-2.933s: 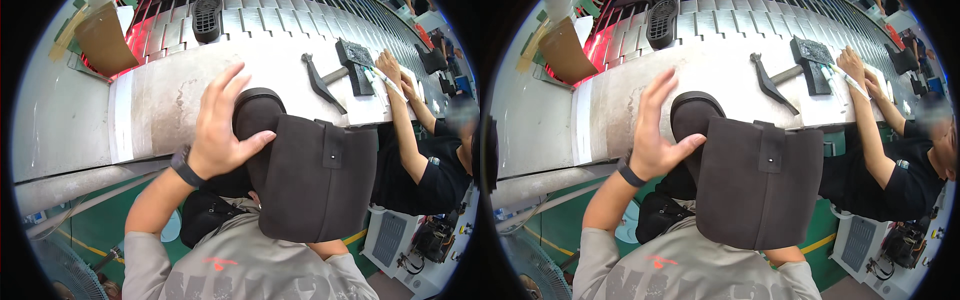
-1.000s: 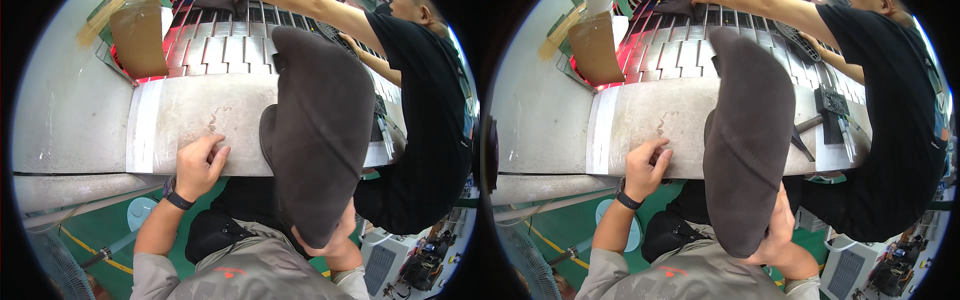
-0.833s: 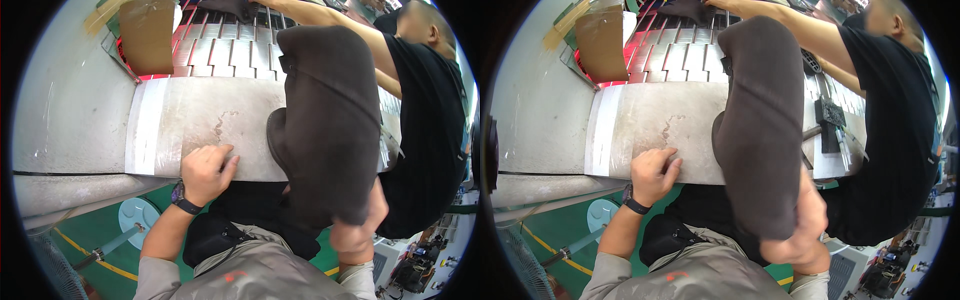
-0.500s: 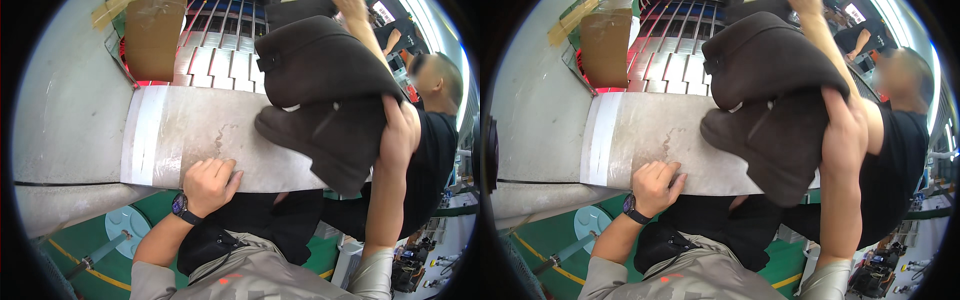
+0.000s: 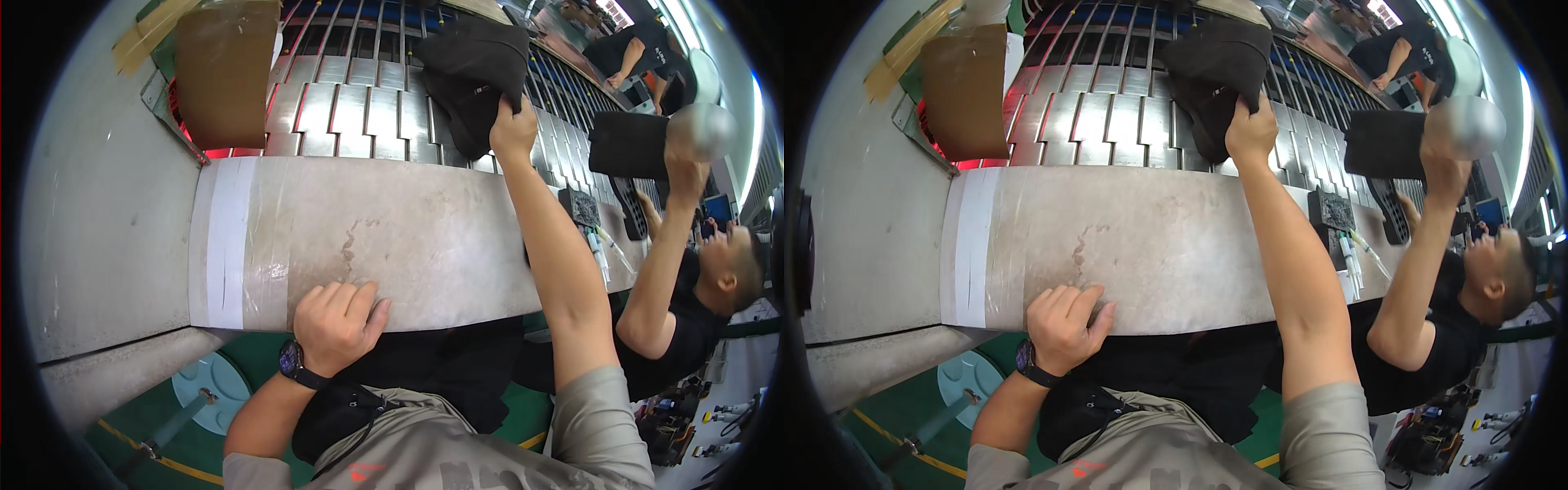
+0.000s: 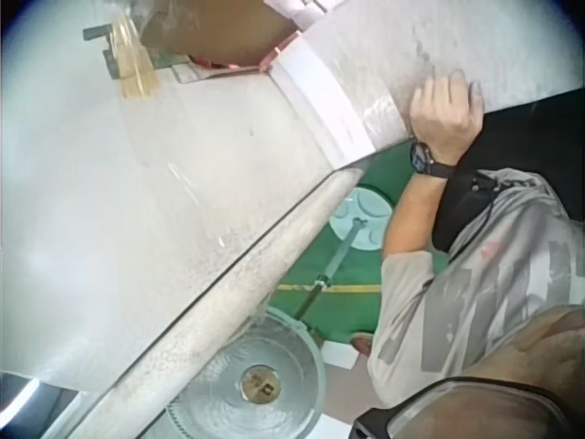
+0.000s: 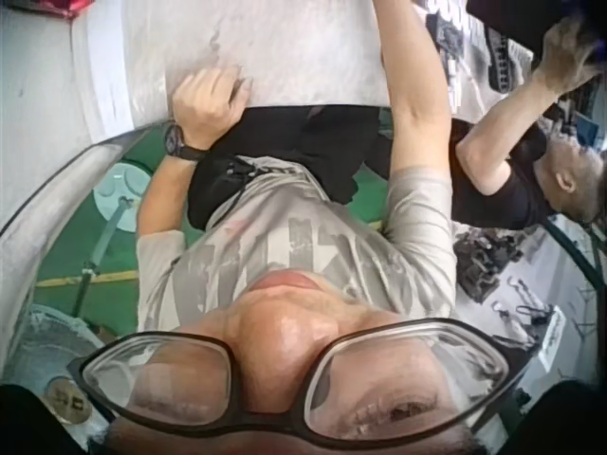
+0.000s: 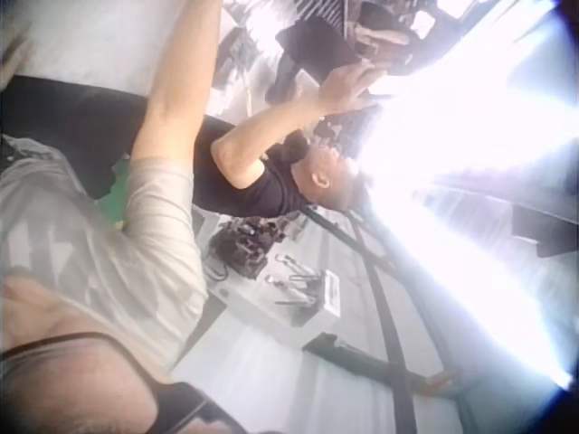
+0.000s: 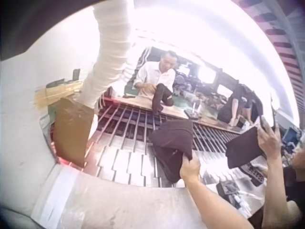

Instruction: The person takes boot uppers and soles from a conveyor belt, presses each sole onto a boot upper by hand, and places the assembled boots onto the conveyor belt.

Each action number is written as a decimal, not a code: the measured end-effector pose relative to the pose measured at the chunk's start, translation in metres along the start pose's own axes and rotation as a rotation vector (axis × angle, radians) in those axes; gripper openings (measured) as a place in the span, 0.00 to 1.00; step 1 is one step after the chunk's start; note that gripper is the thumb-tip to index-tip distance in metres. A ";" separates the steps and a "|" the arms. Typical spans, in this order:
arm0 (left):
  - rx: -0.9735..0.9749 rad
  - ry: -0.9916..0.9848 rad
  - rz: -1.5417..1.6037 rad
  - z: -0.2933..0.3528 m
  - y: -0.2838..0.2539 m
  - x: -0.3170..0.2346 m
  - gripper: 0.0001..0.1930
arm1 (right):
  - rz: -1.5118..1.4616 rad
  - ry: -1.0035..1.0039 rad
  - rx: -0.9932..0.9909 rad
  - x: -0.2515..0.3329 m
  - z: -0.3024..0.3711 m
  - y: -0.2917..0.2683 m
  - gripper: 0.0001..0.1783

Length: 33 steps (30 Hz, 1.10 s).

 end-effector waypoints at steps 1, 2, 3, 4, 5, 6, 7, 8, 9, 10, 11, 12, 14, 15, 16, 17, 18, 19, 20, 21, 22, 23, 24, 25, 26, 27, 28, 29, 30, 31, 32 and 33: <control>0.002 -0.002 -0.005 0.001 0.001 0.002 0.12 | -0.063 0.033 0.072 0.002 0.010 -0.003 0.27; 0.006 -0.005 -0.009 0.001 0.002 0.004 0.12 | -0.124 0.066 0.141 0.004 0.016 -0.005 0.29; 0.017 -0.002 -0.007 0.003 0.002 0.003 0.11 | -0.121 0.077 0.135 0.004 0.018 -0.011 0.29; 0.028 0.008 -0.003 0.004 0.003 0.002 0.11 | -0.104 0.150 0.213 0.001 0.022 -0.015 0.29; 0.013 0.001 -0.007 0.004 0.003 0.001 0.11 | -0.087 0.226 0.289 -0.003 0.026 -0.020 0.30; -0.005 -0.007 -0.016 0.005 0.004 0.003 0.10 | -0.120 0.271 0.365 -0.004 0.038 -0.025 0.31; 0.008 0.006 -0.015 0.005 0.005 0.002 0.10 | -0.182 0.241 0.321 -0.007 0.052 -0.031 0.33; 0.008 0.005 -0.023 0.004 0.007 0.003 0.10 | -0.197 0.206 0.325 -0.012 0.068 -0.042 0.33; 0.009 -0.011 -0.046 0.006 0.005 0.004 0.10 | -0.225 0.169 0.346 0.000 0.089 -0.056 0.33; 0.022 -0.015 -0.064 0.008 0.005 0.003 0.10 | -0.265 0.210 0.427 0.012 0.110 -0.073 0.31; 0.026 -0.029 -0.071 0.007 0.006 0.003 0.09 | -0.303 0.251 0.503 0.019 0.132 -0.091 0.29; 0.031 -0.040 -0.082 0.005 0.006 0.002 0.09 | -0.387 0.239 0.479 0.015 0.152 -0.108 0.25; 0.097 -0.066 -0.076 0.001 0.004 0.001 0.09 | -0.417 0.121 0.445 0.009 0.180 -0.136 0.17; 0.140 -0.099 -0.048 -0.001 0.004 0.002 0.09 | -0.359 0.011 0.431 0.009 0.186 -0.150 0.14; 0.162 -0.104 -0.080 -0.005 0.002 0.002 0.09 | -0.379 0.030 0.410 0.007 0.191 -0.158 0.10; 0.196 -0.350 0.087 -0.008 0.002 0.011 0.12 | -0.416 0.059 0.397 0.007 0.193 -0.164 0.11; 0.220 -0.597 0.253 -0.010 0.003 0.020 0.16 | -0.442 0.114 0.402 0.007 0.196 -0.167 0.11; 0.232 -0.605 0.220 -0.020 0.006 0.027 0.16 | -0.466 0.166 0.410 0.006 0.197 -0.167 0.11; 0.209 -0.647 0.289 -0.033 0.010 0.039 0.19 | -0.493 0.186 0.415 0.007 0.197 -0.166 0.11; 0.186 -0.688 0.362 -0.048 0.016 0.053 0.23 | -0.424 0.125 0.421 0.013 0.196 -0.167 0.11; 0.144 -0.584 0.282 -0.067 0.021 0.068 0.25 | -0.356 0.064 0.427 0.017 0.195 -0.167 0.11; 0.102 -0.478 0.200 -0.088 0.027 0.086 0.27 | -0.379 0.081 0.433 0.017 0.194 -0.167 0.11; 0.096 -0.455 0.131 -0.109 0.036 0.105 0.30 | -0.358 -0.018 0.455 0.019 0.192 -0.167 0.12; 0.093 -0.429 0.068 -0.131 0.048 0.128 0.32 | -0.329 -0.116 0.473 0.021 0.192 -0.167 0.12; 0.082 -0.386 -0.065 -0.151 0.056 0.157 0.34 | -0.363 -0.118 0.483 0.023 0.191 -0.166 0.13; 0.074 -0.340 -0.191 -0.171 0.064 0.185 0.36 | -0.384 -0.105 0.489 0.023 0.188 -0.166 0.13; 0.142 -0.446 -0.271 -0.193 0.077 0.206 0.38 | -0.382 -0.108 0.518 0.022 0.185 -0.167 0.14; 0.207 -0.552 -0.366 -0.213 0.083 0.228 0.40 | -0.394 -0.114 0.548 0.021 0.184 -0.166 0.14; 0.253 -0.683 -0.439 -0.229 0.086 0.257 0.41 | -0.416 -0.128 0.572 0.018 0.184 -0.165 0.16; 0.299 -0.812 -0.508 -0.243 0.089 0.285 0.41 | -0.433 -0.115 0.575 0.018 0.183 -0.165 0.16; 0.307 -0.816 -0.525 -0.252 0.092 0.306 0.41 | -0.444 -0.121 0.596 0.018 0.181 -0.164 0.17; 0.345 -0.886 -0.563 -0.258 0.095 0.328 0.42 | -0.451 -0.130 0.614 0.017 0.180 -0.165 0.18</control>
Point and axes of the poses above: each hand's wrist, its own z-axis away from the middle knuckle, its own y-axis out of the palm, x = y × z, the point moved 4 cm from there along -z, towards the middle knuckle
